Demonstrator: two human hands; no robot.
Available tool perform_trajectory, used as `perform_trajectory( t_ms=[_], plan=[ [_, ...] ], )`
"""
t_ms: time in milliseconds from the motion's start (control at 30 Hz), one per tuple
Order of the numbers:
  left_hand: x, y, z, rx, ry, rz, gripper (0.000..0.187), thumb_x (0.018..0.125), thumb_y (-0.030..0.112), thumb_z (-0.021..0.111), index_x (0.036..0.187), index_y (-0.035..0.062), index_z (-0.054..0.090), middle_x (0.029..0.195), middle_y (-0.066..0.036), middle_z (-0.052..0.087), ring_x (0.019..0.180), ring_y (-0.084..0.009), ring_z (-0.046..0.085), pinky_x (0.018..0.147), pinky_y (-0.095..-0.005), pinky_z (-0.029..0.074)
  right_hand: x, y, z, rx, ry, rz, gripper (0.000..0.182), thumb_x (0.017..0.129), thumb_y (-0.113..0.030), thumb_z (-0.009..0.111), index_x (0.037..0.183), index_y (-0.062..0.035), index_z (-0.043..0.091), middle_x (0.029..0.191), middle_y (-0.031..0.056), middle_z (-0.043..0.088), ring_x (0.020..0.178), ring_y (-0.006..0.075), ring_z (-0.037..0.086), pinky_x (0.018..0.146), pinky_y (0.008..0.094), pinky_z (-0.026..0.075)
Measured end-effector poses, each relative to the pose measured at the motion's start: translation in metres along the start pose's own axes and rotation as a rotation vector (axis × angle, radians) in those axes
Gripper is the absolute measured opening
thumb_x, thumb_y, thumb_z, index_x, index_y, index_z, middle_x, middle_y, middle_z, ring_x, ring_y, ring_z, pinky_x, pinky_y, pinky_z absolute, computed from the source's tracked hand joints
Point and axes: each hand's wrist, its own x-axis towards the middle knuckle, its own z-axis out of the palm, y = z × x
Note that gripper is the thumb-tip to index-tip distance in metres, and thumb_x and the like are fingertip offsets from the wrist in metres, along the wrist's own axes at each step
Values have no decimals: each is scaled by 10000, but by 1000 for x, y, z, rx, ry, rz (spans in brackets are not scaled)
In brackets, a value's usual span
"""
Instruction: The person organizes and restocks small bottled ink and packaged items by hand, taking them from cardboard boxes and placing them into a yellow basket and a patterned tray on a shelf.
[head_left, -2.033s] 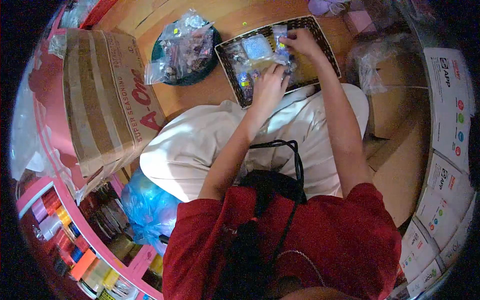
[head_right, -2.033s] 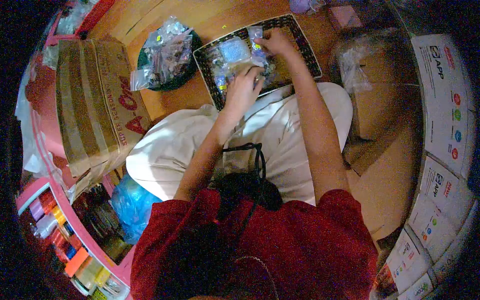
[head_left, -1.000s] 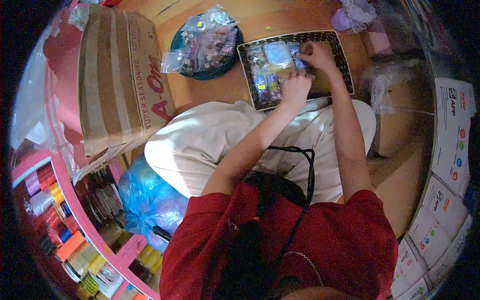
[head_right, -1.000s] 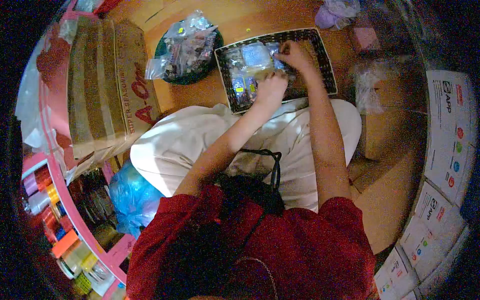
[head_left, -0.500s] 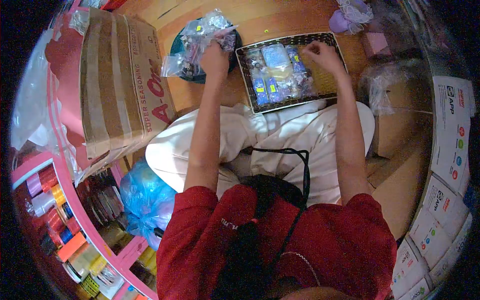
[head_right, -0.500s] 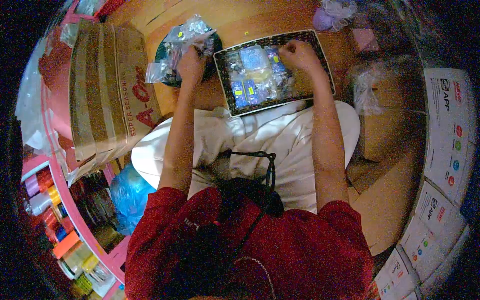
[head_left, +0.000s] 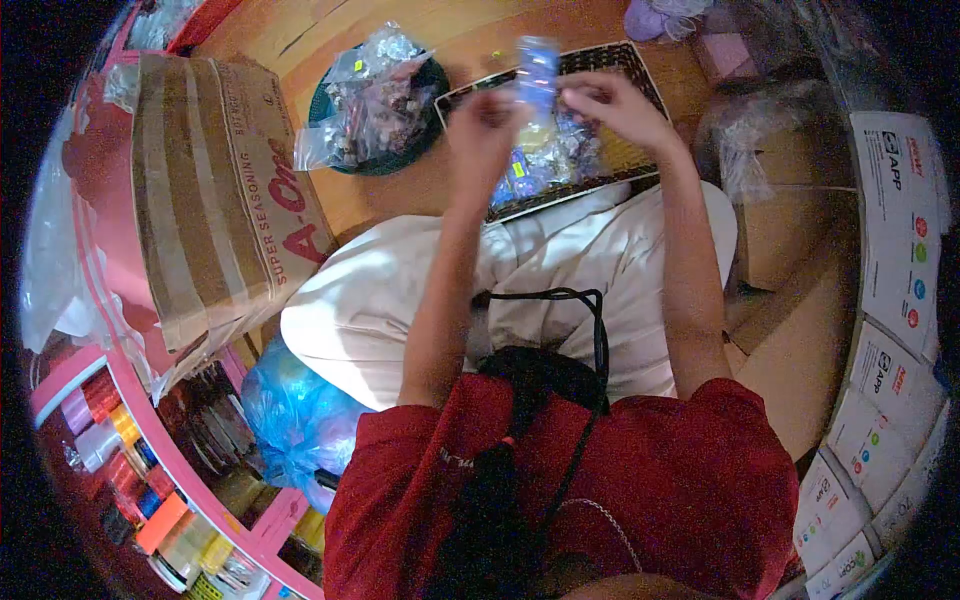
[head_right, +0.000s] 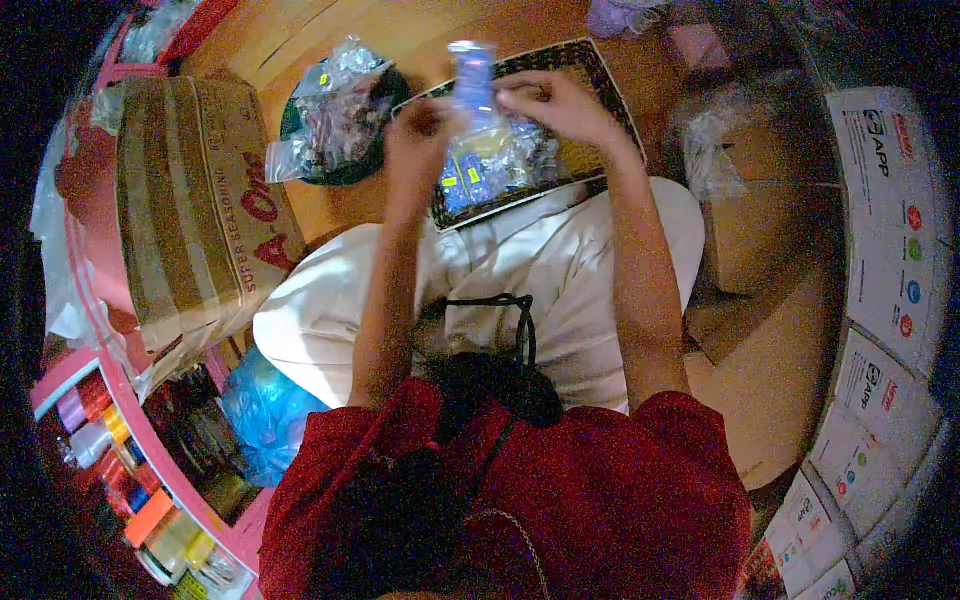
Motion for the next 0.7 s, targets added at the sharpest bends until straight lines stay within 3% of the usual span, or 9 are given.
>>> perform_trajectory(
  t_ms=[167, 200, 267, 333, 367, 467, 533, 700],
  plan=[
    [8, -28, 74, 45, -62, 212, 154, 715, 86, 655, 839, 9, 604, 802, -137, 621, 735, -267, 611, 678, -336, 481, 11, 55, -29, -353, 277, 67, 342, 826, -275, 585, 1017, 8, 584, 873, 38, 620, 770, 86, 525, 692, 258, 435],
    [4, -17, 72, 497, -62, 331, 142, 701, 88, 641, 831, 36, 618, 839, -125, 608, 818, -290, 586, 758, -351, 466, 10, 57, -34, -365, 298, 130, 343, 822, -280, 589, 1001, 13, 589, 871, 38, 624, 769, 91, 526, 699, 266, 436],
    [3, -29, 74, 743, -170, 464, 145, 695, 93, 615, 831, 43, 624, 857, -109, 602, 868, -263, 575, 794, -349, 452, 15, 84, -51, -364, 290, 182, 371, 781, -311, 630, 964, 10, 607, 863, 77, 639, 733, 140, 558, 702, 303, 448],
    [5, -47, 72, 1013, -278, 572, 179, 679, 99, 557, 833, 47, 631, 862, -83, 593, 911, -216, 566, 824, -333, 437, 19, 83, -49, -549, 261, 314, 403, 737, -324, 666, 956, 8, 608, 852, 115, 641, 727, 179, 585, 695, 317, 460],
    [6, -54, 72, 1022, -269, 573, 177, 676, 93, 547, 822, 44, 635, 865, -84, 596, 906, -213, 569, 826, -333, 438, 22, 81, -47, -640, 245, 379, 420, 715, -331, 685, 952, 8, 609, 847, 133, 642, 724, 199, 599, 692, 324, 465],
    [2, -48, 71, 1086, -300, 512, 169, 668, 79, 529, 782, 32, 644, 874, -90, 606, 894, -211, 578, 834, -335, 439, 29, 106, -36, -687, 365, 304, 442, 644, -346, 732, 899, -3, 621, 817, 181, 633, 738, 256, 625, 682, 355, 479],
    [3, -38, 72, 1172, -386, 386, 157, 664, 78, 531, 750, 22, 649, 881, -97, 611, 887, -218, 583, 842, -336, 438, 29, 98, -27, -710, 411, 319, 444, 620, -355, 745, 871, -8, 626, 800, 175, 635, 750, 272, 628, 691, 362, 481],
    [2, -35, 73, 1191, -384, 371, 154, 664, 73, 531, 747, 17, 648, 877, -118, 610, 877, -233, 586, 845, -348, 436, 30, 99, -15, -871, 513, 200, 433, 598, -366, 754, 821, -15, 636, 790, 168, 634, 753, 313, 619, 689, 377, 480]
  ],
)
